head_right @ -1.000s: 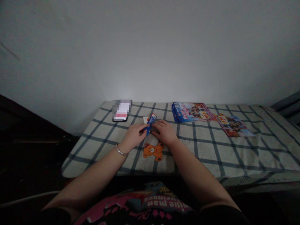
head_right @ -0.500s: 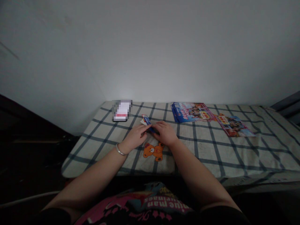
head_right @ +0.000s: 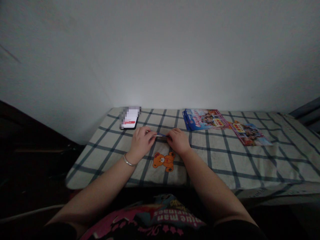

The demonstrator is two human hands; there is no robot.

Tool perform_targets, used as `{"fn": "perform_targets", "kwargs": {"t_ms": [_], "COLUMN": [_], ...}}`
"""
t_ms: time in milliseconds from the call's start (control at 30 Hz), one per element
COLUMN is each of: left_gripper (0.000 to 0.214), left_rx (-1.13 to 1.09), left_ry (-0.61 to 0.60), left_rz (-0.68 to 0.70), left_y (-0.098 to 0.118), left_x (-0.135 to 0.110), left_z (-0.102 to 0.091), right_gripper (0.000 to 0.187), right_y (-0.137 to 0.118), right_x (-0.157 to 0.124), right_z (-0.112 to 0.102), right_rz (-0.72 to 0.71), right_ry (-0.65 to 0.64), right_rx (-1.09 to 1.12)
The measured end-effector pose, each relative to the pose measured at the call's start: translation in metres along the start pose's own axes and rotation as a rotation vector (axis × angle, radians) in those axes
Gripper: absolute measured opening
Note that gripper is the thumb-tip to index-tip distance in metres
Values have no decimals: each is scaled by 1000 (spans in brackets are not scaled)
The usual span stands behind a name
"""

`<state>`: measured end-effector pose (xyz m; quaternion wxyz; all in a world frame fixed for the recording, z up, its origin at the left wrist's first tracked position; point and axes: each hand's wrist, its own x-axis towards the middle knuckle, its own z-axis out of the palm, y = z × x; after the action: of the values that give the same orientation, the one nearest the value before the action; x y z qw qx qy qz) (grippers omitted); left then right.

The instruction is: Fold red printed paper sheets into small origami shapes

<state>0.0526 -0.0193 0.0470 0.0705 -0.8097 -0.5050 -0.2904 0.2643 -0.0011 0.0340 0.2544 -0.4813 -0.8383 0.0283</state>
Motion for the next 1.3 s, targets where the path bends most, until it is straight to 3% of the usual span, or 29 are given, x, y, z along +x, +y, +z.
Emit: {"fn": "perform_targets", "kwargs": {"t_ms": [300, 467, 700, 900, 1133, 1300], "left_gripper": [16, 20, 26, 33, 38, 36], "left_rx": [-221, -358, -265, -183, -179, -198], "left_ry": [-97, -140, -163, -178, -187, -182], "left_rz": [141, 137, 166, 197, 201, 190], "left_y": [-9, -12, -13, -10, -10, -11], "left_x": [3, 2, -1, 0, 0, 0], "left_z": [8, 13, 19, 18, 21, 23], "right_gripper": [13, 12, 11, 29, 12, 7], "right_y": [2, 3, 3, 4, 6, 5], "right_x": [0, 1, 1, -1, -5, -3], "right_z": [-1, 0, 1, 3, 6, 2], "right_rz": [23, 48, 43, 128, 272, 188], "right_ry": [29, 6, 3, 22, 57, 47], "right_rx": [80, 81, 68, 104, 123, 127]}}
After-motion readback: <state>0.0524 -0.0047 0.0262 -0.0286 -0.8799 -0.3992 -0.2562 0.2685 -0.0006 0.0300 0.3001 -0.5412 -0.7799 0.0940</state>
